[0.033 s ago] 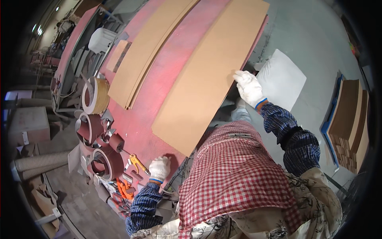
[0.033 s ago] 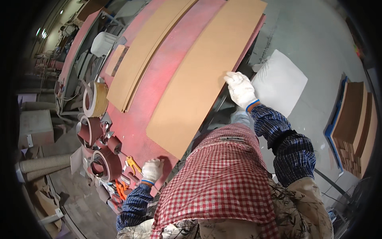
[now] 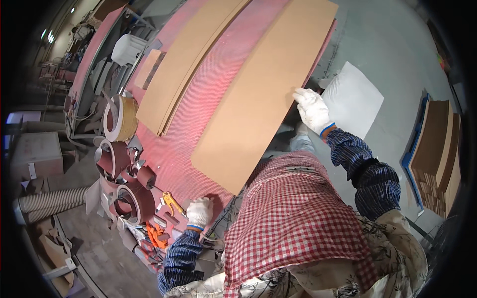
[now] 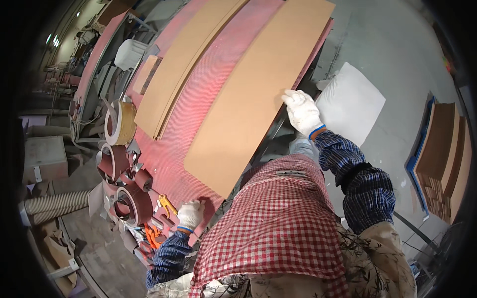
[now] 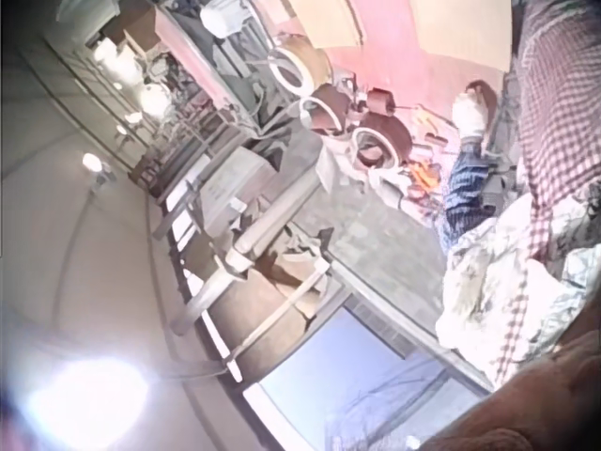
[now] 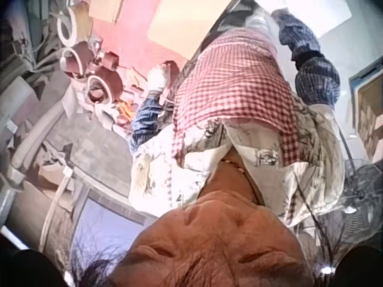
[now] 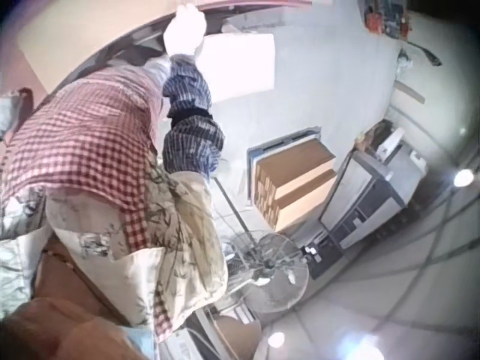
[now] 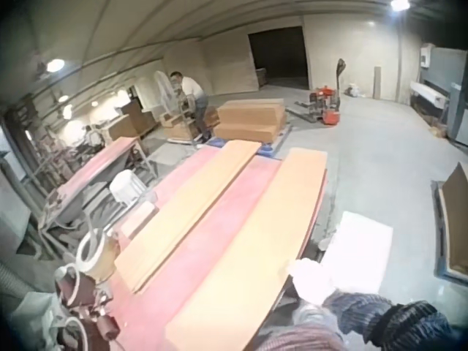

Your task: Manually sanding the edges and surfaces of curved wooden boards using sandpaper.

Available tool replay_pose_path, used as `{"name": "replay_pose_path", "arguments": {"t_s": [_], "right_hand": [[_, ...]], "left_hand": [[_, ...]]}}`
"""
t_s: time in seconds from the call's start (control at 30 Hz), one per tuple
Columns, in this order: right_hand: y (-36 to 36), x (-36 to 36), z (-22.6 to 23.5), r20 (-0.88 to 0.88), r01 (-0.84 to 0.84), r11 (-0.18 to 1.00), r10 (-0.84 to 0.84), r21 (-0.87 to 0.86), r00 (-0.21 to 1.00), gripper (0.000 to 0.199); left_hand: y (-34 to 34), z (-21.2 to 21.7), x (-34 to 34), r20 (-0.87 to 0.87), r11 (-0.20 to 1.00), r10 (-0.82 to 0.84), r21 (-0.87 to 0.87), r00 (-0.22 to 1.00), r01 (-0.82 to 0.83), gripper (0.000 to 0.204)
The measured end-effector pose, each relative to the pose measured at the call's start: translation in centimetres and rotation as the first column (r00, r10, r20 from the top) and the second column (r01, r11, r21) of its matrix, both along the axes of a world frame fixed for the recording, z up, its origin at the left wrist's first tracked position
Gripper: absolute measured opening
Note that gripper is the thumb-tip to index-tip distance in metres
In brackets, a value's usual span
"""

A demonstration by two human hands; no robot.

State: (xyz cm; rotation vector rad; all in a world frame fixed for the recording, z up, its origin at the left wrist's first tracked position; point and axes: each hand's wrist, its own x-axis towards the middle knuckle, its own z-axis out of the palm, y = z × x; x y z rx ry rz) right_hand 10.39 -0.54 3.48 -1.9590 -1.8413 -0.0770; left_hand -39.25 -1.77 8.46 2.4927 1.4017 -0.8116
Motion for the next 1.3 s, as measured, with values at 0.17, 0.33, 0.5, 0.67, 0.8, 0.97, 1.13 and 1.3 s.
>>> {"name": "replay_pose_path", "arguments": {"t_s": [0.17,0.33,0.5,0.67,0.8,0.97,1.13,1.3], "right_hand": [[0.2,-0.4,0.0,-0.024,0.003,0.999,-0.004,-0.035,1.0,0.032],[0.1,-0.7,0.2,-0.019,0.046,0.998,-0.047,-0.043,0.999,0.032],[0.2,-0.7,0.0,-0.049,0.029,1.0,-0.029,-0.005,0.998,0.032],[0.4,-0.8,0.2,-0.069,0.059,0.998,-0.06,-0.013,0.996,0.03],[0.3,-1.1,0.8,-0.122,0.069,0.998,-0.069,-0.004,0.99,0.028],[0.1,-1.5,0.9,-0.158,0.077,0.997,-0.076,0.0,0.985,0.027],[-0.2,-1.7,-0.1,-0.16,0.019,1.0,-0.016,0.017,0.987,0.028],[-0.8,-2.8,1.3,-0.117,-0.072,0.996,0.079,0.061,0.99,0.039]], "left_hand": [[-1.4,2.1,3.6,0.286,0.993,0.111,0.003,0.952,-0.117,0.027],[-1.2,1.4,6.3,0.208,0.994,0.112,-0.006,0.972,-0.113,0.028],[-1.2,0.8,6.2,0.266,0.997,0.061,0.033,0.962,-0.072,0.028],[-1.2,0.9,6.8,0.243,0.998,-0.003,0.055,0.97,-0.01,0.023],[-1.2,0.9,7.9,0.258,0.997,-0.013,0.077,0.966,-0.007,0.022],[1.4,0.0,13.5,0.348,0.988,-0.072,0.156,0.935,0.018,0.018],[5.3,-1.3,20.4,0.386,0.987,-0.107,0.153,0.916,0.051,0.018],[9.5,-1.0,27.4,0.377,0.971,-0.193,0.209,0.906,0.12,0.02]]}}
